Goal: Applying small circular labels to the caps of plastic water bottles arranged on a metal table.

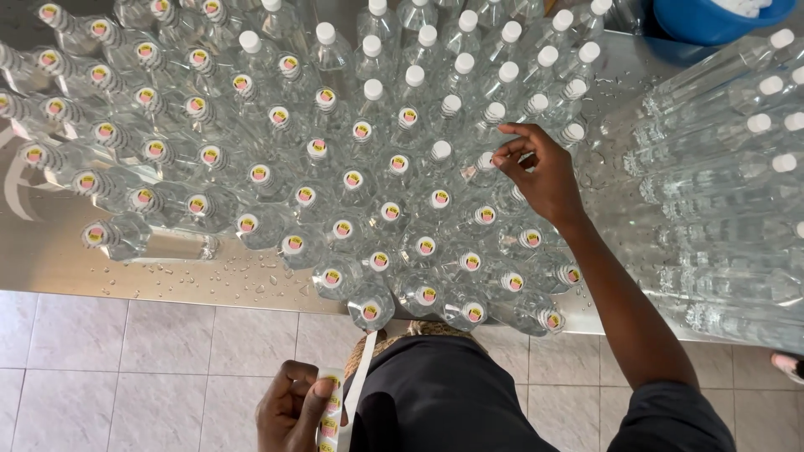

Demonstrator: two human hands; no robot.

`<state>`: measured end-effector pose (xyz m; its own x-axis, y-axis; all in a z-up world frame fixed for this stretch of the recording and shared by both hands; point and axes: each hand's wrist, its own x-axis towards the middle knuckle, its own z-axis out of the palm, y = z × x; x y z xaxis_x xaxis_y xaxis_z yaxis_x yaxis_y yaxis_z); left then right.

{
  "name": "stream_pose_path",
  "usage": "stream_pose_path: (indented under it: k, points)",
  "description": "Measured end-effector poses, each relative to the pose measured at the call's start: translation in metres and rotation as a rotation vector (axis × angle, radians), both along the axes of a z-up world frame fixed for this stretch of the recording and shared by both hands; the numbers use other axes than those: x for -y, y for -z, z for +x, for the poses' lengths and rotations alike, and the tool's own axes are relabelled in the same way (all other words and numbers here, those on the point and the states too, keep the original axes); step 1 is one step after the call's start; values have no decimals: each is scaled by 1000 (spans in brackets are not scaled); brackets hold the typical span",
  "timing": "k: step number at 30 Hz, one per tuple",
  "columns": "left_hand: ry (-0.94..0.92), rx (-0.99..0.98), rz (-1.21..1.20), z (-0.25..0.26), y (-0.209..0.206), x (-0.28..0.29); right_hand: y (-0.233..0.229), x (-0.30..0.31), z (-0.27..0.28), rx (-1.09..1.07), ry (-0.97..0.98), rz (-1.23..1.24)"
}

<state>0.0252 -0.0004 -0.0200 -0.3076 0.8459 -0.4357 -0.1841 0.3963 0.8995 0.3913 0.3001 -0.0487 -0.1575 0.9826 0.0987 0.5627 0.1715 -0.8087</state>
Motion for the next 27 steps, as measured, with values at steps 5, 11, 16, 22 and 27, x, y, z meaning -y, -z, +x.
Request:
stream_pose_path:
  k: [5, 11, 16, 22, 27]
  points:
    - [-48, 24, 15, -2, 5, 7, 2, -10, -2, 26, -26, -23]
    - [-48, 20, -15, -4, 6, 9, 1, -9, -4, 55, -6, -34]
    - [-44, 48, -22, -2, 5, 6, 6, -7, -2, 67, -5, -1]
    - [-42, 83, -94, -1, -1, -1, 42, -1, 6, 385, -62, 321]
    - [9, 8, -74, -2, 0, -1, 56, -1, -1, 809, -83, 668]
